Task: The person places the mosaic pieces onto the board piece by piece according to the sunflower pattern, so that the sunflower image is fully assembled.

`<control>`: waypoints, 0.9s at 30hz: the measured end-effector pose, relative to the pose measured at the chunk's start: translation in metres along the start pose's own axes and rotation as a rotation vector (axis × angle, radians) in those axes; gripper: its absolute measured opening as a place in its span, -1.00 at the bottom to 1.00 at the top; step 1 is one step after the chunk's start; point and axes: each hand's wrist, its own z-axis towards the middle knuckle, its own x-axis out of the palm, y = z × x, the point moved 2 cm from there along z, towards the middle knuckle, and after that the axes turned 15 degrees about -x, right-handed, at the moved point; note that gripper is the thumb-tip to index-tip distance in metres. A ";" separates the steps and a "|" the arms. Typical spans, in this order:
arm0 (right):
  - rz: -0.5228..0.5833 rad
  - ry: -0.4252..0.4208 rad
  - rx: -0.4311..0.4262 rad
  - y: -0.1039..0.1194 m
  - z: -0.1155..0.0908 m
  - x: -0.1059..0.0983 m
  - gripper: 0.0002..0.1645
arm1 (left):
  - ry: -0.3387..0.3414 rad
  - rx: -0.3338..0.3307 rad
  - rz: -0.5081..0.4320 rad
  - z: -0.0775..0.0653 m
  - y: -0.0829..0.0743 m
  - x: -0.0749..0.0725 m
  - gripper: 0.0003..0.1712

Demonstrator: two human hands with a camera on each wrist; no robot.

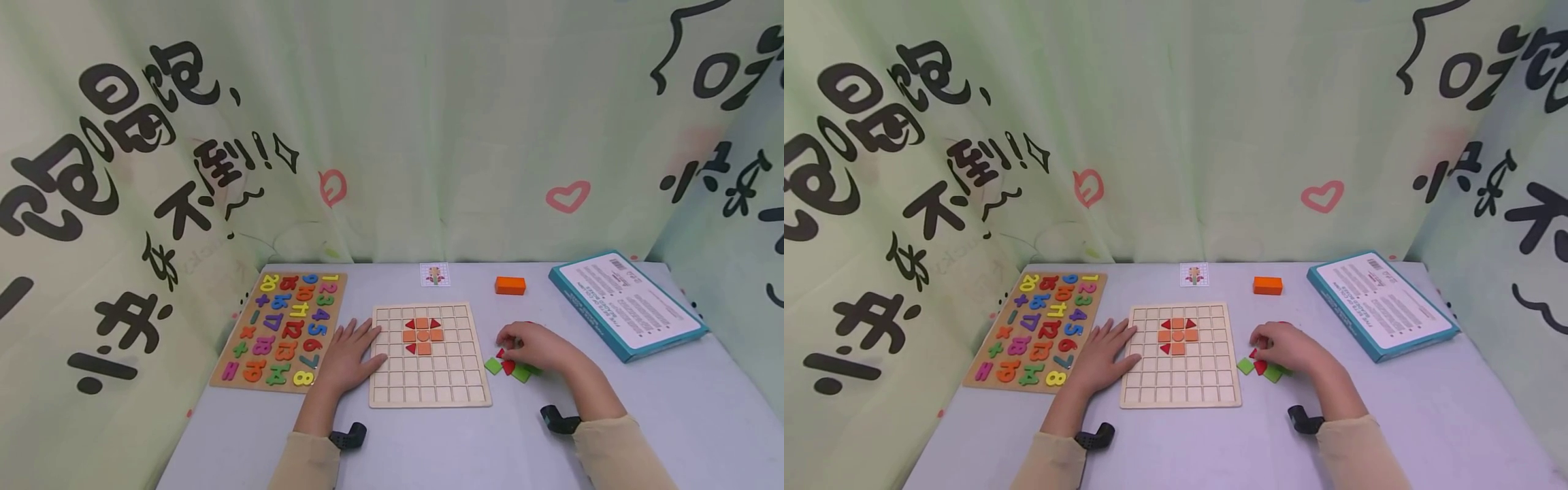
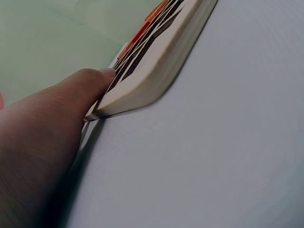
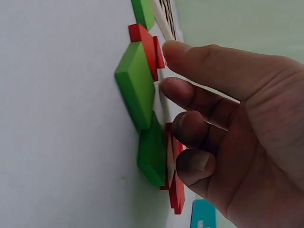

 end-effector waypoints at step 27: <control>-0.050 -0.048 -0.019 -0.007 0.001 0.004 -0.78 | -0.001 -0.004 0.018 -0.001 0.000 0.000 -0.18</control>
